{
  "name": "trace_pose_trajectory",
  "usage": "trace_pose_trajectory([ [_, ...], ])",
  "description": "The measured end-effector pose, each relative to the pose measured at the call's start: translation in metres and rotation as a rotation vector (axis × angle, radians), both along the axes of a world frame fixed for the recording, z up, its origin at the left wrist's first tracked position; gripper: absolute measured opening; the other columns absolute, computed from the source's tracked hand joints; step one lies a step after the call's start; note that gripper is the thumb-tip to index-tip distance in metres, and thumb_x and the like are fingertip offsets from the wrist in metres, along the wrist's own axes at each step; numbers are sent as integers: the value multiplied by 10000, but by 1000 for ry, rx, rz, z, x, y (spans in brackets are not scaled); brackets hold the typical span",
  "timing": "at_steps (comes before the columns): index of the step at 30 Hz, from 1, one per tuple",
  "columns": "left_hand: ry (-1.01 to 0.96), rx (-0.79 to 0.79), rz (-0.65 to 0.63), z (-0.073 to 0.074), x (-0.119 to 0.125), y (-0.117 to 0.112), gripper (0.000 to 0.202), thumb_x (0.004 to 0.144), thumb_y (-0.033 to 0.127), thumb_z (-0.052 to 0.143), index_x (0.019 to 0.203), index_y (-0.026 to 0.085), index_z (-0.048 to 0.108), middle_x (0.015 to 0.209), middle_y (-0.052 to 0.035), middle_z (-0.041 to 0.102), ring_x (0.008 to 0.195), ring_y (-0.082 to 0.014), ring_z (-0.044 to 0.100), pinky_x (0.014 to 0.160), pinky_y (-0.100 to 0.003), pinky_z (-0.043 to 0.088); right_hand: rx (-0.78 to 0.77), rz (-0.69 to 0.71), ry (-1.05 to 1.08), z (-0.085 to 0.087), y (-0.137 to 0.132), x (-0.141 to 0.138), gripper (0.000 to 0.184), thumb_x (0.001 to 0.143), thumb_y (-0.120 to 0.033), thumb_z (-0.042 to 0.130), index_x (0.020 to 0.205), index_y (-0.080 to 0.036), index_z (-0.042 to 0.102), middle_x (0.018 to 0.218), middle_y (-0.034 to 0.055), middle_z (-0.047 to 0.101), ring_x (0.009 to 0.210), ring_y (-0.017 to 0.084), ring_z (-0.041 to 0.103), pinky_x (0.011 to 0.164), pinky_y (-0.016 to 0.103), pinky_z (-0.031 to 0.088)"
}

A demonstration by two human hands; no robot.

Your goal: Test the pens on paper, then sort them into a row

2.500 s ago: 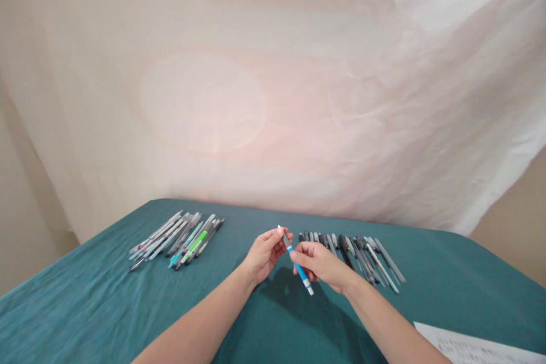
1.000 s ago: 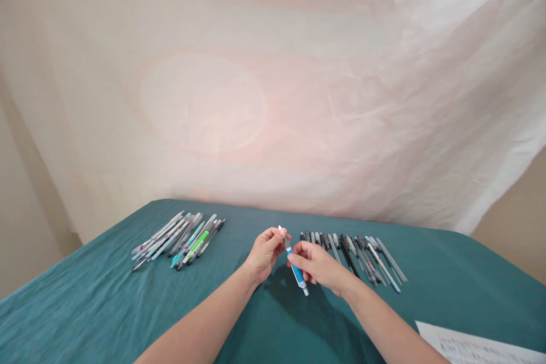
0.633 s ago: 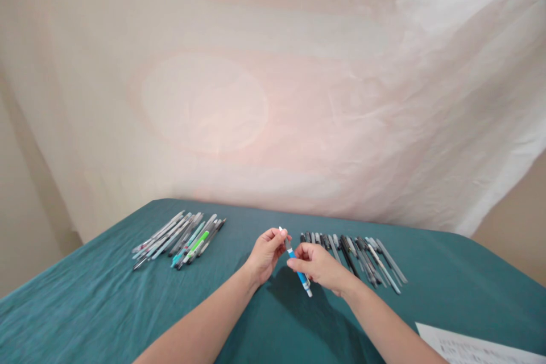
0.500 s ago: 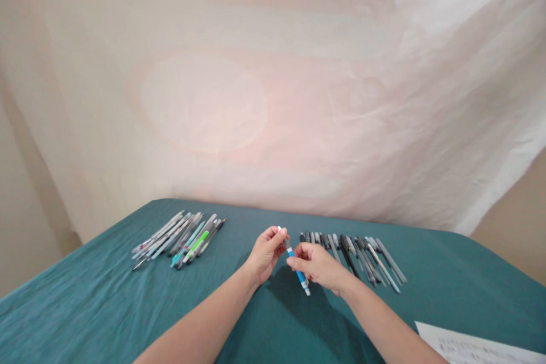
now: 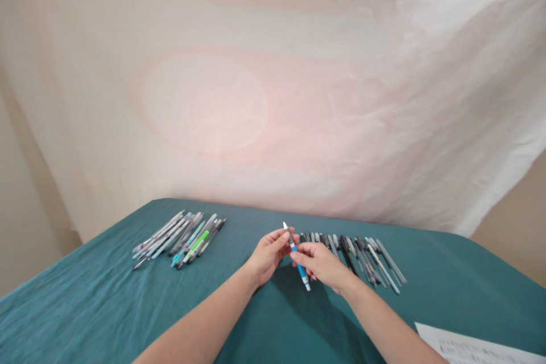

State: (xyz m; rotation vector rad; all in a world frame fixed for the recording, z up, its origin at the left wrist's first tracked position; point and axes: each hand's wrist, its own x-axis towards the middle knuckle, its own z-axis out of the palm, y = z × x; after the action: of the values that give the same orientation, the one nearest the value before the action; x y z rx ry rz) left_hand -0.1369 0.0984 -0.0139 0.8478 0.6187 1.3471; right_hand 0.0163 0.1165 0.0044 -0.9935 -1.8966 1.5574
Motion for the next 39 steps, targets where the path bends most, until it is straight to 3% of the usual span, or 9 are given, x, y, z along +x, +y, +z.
trace_pose_trajectory([
  [5,-4,-50,62,-2,-1,0,256,677,270,674,879,124,612,830,-77,647,726,-137,596,735,-270,435,69,-56,26,-2,1,0,288,655,-398,653,701,-143,526,575,-39,483,490,61,408,454,180,319],
  [12,-1,-54,79,-1,-1,0,228,652,271,693,794,128,585,769,-53,637,667,-125,593,680,-257,447,97,-58,18,0,0,-1,305,653,-421,651,713,-142,541,608,-28,507,527,73,431,488,187,339],
  [18,17,-60,90,0,-4,2,247,660,315,678,781,144,548,749,-33,619,610,-114,578,563,-232,447,-18,73,4,5,-4,-2,423,773,-537,449,771,-137,583,489,-49,448,373,44,318,360,171,240],
  [22,2,-72,106,1,-4,1,242,651,297,690,763,141,543,744,-34,620,655,-117,586,611,-234,452,29,33,24,4,-4,-2,382,739,-512,519,727,-133,571,547,-29,505,404,42,355,394,174,283],
  [29,-3,-72,124,0,-3,1,228,642,278,699,748,145,547,753,-31,630,699,-124,597,697,-254,449,62,-39,0,0,-2,-2,328,695,-468,595,690,-150,514,523,-49,451,445,61,385,420,182,305],
  [39,-8,-65,129,-2,-4,3,242,640,291,699,741,146,533,746,-26,626,681,-122,598,648,-238,451,35,-39,4,3,-4,-2,376,700,-527,562,708,-154,514,552,-47,465,443,51,365,417,176,290],
])
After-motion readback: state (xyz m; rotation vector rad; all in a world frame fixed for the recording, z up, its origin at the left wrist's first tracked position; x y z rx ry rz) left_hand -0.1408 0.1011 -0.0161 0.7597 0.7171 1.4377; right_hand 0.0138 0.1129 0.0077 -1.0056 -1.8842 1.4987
